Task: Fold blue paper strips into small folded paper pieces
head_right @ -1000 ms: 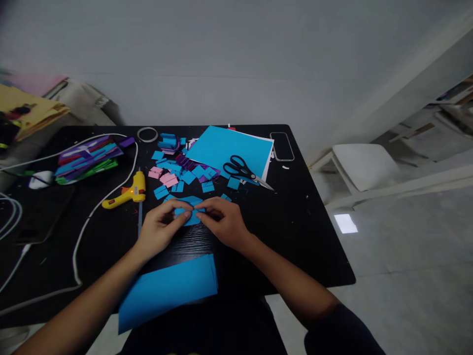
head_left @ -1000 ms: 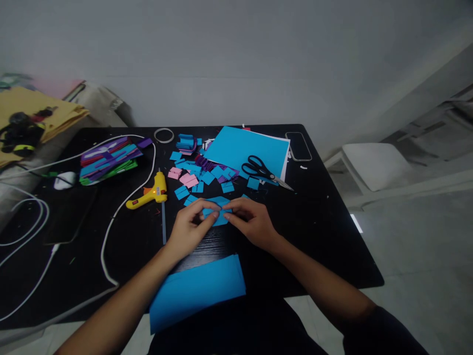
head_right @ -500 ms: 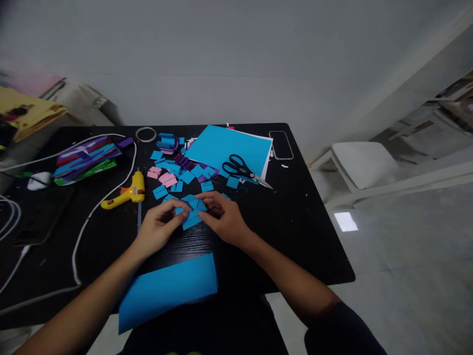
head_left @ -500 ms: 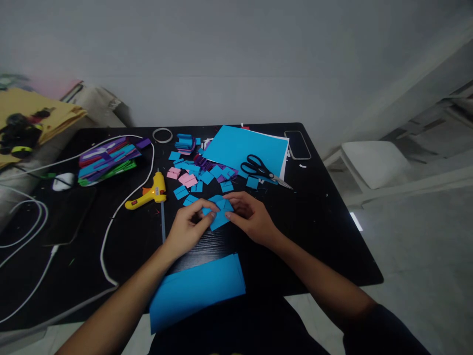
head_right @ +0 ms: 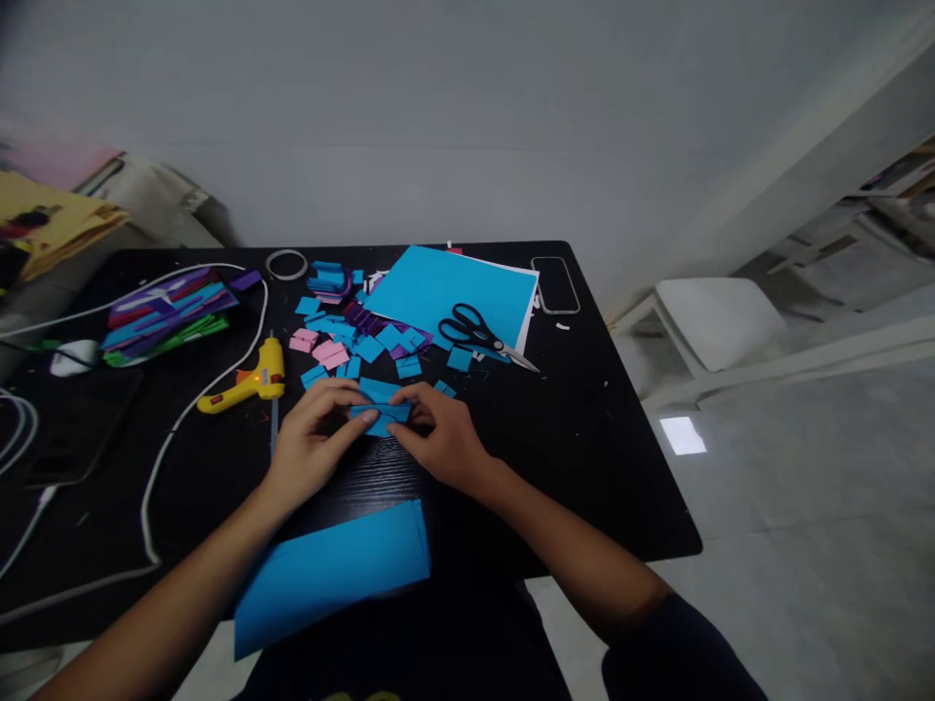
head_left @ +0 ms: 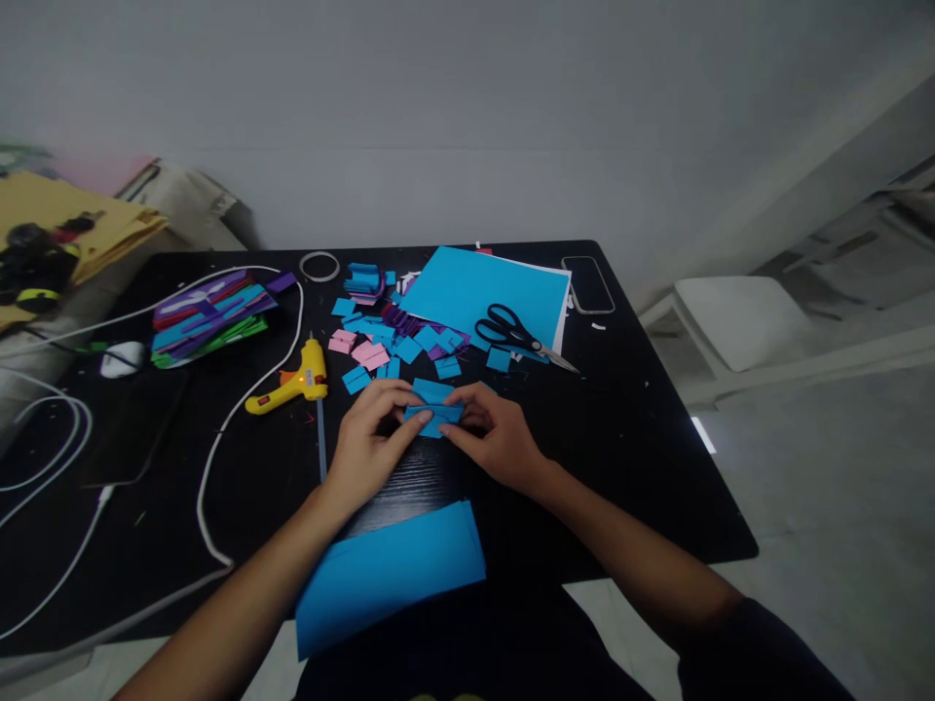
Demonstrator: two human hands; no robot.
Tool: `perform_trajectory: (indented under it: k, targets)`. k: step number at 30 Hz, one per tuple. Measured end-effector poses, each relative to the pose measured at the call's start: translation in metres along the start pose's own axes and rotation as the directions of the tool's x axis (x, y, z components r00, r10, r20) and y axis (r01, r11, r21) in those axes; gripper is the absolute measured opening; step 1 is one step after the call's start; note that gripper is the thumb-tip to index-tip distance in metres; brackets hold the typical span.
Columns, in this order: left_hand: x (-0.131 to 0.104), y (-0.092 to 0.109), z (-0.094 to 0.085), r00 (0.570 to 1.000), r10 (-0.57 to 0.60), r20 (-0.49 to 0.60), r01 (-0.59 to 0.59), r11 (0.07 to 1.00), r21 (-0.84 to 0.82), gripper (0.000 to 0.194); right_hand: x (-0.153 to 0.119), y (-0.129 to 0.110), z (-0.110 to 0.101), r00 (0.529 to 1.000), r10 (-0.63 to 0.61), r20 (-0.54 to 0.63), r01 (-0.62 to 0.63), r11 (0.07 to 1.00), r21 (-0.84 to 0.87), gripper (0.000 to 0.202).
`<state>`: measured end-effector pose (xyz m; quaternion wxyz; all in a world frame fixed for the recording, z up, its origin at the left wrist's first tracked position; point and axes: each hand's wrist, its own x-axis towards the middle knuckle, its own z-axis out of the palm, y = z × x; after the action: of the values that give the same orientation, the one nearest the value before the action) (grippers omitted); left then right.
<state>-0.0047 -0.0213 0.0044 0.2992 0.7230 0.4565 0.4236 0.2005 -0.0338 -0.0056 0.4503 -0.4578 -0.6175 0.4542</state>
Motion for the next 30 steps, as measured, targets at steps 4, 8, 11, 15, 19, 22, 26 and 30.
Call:
perform_trajectory:
  k: [4, 8, 11, 15, 19, 22, 26, 30]
  targets:
    - [0.0, 0.0, -0.001, 0.992, 0.103, -0.077, -0.091, 0.985, 0.145, 0.007, -0.001, -0.002, 0.001, 0.999, 0.043, 0.025, -0.045, 0.997, 0.056, 0.028]
    - [-0.001, 0.003, 0.0, 0.971, 0.216, -0.104, -0.181, 0.945, 0.273, 0.006, 0.001, -0.003, 0.0, 0.996, 0.091, 0.013, -0.092, 0.995, 0.045, 0.025]
    - [-0.004, 0.004, 0.001, 0.968, 0.246, -0.055, -0.223, 0.938, 0.266, 0.007, 0.003, 0.001, 0.0, 0.99, 0.138, 0.01, -0.138, 0.989, 0.05, 0.02]
    - [-0.006, 0.003, 0.002, 0.985, 0.166, -0.055, -0.152, 0.969, 0.195, 0.015, 0.004, 0.004, 0.002, 0.971, 0.232, 0.062, -0.24, 0.944, 0.227, 0.023]
    - [-0.005, 0.0, 0.004, 0.983, 0.062, -0.175, -0.033, 0.986, 0.163, 0.036, 0.005, 0.0, 0.004, 0.933, 0.337, 0.126, -0.357, 0.823, 0.442, 0.038]
    - [-0.005, -0.002, 0.007, 0.988, -0.09, -0.127, 0.093, 0.995, 0.019, 0.045, 0.005, -0.003, 0.006, 0.916, 0.382, 0.12, -0.385, 0.759, 0.526, 0.044]
    - [-0.008, -0.003, 0.014, 0.972, -0.221, 0.077, 0.233, 0.942, -0.24, 0.043, 0.005, 0.0, 0.009, 0.905, 0.419, 0.079, -0.388, 0.733, 0.558, 0.046]
    - [-0.01, -0.002, 0.015, 0.978, -0.198, 0.066, 0.209, 0.931, -0.3, 0.04, 0.005, 0.001, 0.009, 0.9, 0.431, 0.074, -0.397, 0.735, 0.549, 0.041]
